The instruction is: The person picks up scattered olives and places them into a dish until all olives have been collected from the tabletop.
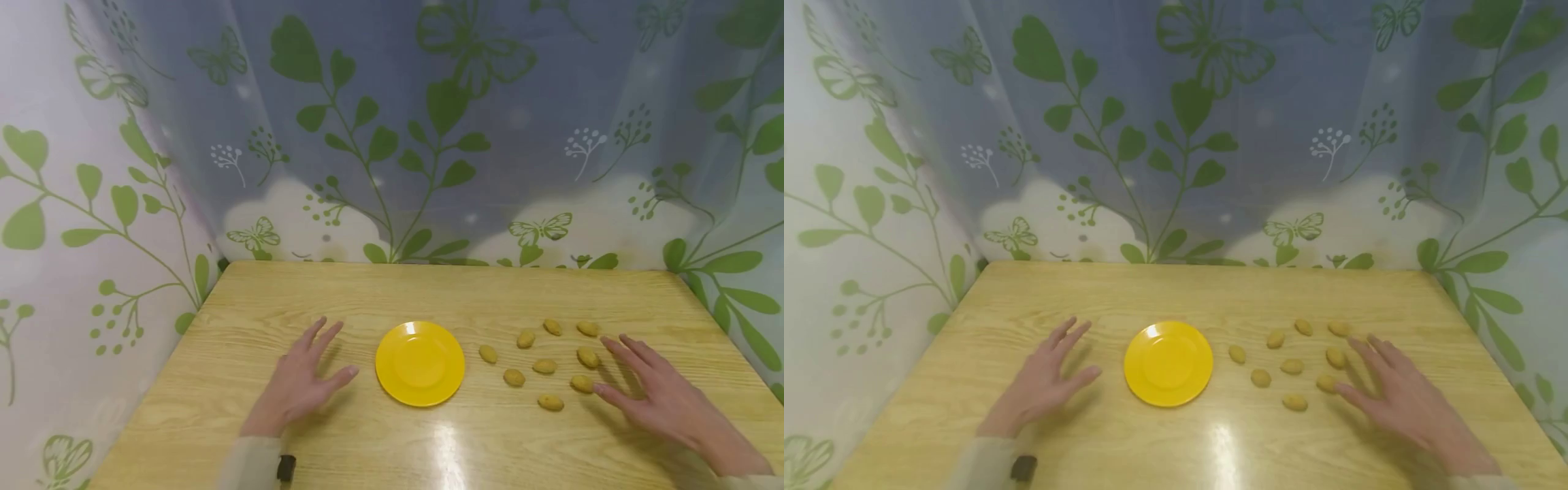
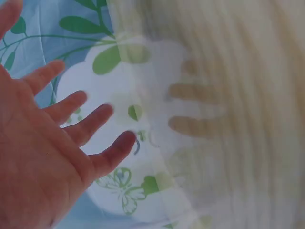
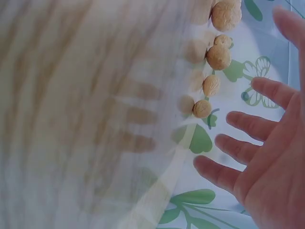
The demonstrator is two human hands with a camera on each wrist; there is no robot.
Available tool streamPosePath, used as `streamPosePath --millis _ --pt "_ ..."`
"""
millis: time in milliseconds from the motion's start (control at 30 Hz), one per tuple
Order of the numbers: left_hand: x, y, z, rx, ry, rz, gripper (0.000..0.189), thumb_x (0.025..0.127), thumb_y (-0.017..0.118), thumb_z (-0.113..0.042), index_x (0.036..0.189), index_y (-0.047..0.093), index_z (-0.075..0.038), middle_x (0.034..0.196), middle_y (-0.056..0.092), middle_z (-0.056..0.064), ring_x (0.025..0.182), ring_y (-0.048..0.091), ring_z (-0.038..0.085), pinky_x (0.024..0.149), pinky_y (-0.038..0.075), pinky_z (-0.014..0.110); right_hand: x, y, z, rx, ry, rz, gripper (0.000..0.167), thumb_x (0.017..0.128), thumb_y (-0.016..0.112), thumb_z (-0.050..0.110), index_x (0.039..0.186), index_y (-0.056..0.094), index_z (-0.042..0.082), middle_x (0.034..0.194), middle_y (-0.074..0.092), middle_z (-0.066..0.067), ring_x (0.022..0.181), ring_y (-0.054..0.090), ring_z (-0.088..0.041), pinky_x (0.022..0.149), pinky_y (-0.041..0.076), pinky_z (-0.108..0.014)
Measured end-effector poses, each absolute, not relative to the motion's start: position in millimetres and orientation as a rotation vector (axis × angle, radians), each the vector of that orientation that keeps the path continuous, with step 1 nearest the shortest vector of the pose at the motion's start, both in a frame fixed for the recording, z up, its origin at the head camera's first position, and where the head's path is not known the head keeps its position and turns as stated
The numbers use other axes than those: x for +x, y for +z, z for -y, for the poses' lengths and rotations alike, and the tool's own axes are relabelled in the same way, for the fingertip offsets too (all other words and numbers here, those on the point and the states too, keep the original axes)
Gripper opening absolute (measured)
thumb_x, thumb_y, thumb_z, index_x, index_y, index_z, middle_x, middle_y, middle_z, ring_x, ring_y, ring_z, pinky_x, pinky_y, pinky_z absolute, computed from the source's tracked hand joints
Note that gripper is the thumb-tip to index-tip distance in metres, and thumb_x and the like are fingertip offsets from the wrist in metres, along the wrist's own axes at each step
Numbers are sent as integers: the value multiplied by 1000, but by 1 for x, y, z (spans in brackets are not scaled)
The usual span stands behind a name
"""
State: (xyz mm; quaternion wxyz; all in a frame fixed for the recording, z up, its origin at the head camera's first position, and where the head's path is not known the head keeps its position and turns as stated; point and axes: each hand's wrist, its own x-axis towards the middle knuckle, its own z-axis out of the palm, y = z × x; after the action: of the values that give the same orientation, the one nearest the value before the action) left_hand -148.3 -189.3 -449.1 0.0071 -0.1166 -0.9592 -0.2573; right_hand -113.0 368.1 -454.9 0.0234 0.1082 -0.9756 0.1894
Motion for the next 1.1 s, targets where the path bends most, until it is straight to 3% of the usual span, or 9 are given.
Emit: streamPosePath --millis 267,633,733,867,967,1100 --pt "-153 -448 174 -383 -935 3054 78 93 63 -63 159 37 -30 166 31 10 145 41 46 108 35 73 -112 -457 -360 391 564 2930 71 89 78 40 147 51 8 143 51 -33 122 50 -58 87 42 -74" --pt "-157 -446 157 -444 -1136 3061 82 89 71 -55 159 39 -25 165 32 11 136 51 37 108 40 68 -111 -459 -357 418 639 2867 51 84 83 31 127 65 10 130 64 -25 113 60 -52 84 48 -67" --pt "-158 -447 154 -463 -1160 3048 81 89 73 -52 158 40 -24 164 35 11 132 54 34 106 43 65 -110 -461 -359 426 624 2822 44 82 86 29 120 70 14 122 70 -14 111 66 -31 86 53 -43" --pt "-159 -449 151 -486 -1182 3035 79 88 74 -50 156 43 -23 160 40 10 129 55 32 105 46 62 -111 -465 -361 460 615 2752 40 77 90 26 112 74 21 108 74 0 101 62 0 82 40 -11" --pt "-161 -451 149 -499 -1211 3036 79 88 75 -50 156 44 -24 158 42 10 130 54 32 105 45 62 -111 -466 -361 488 626 2731 40 74 92 24 110 75 21 104 75 1 97 61 5 82 38 -7" --pt "-165 -453 146 -511 -1248 3038 77 89 75 -48 155 44 -24 155 45 10 129 54 31 106 44 62 -113 -467 -360 505 622 2738 39 73 92 23 108 76 22 102 75 2 92 62 4 77 46 -16"
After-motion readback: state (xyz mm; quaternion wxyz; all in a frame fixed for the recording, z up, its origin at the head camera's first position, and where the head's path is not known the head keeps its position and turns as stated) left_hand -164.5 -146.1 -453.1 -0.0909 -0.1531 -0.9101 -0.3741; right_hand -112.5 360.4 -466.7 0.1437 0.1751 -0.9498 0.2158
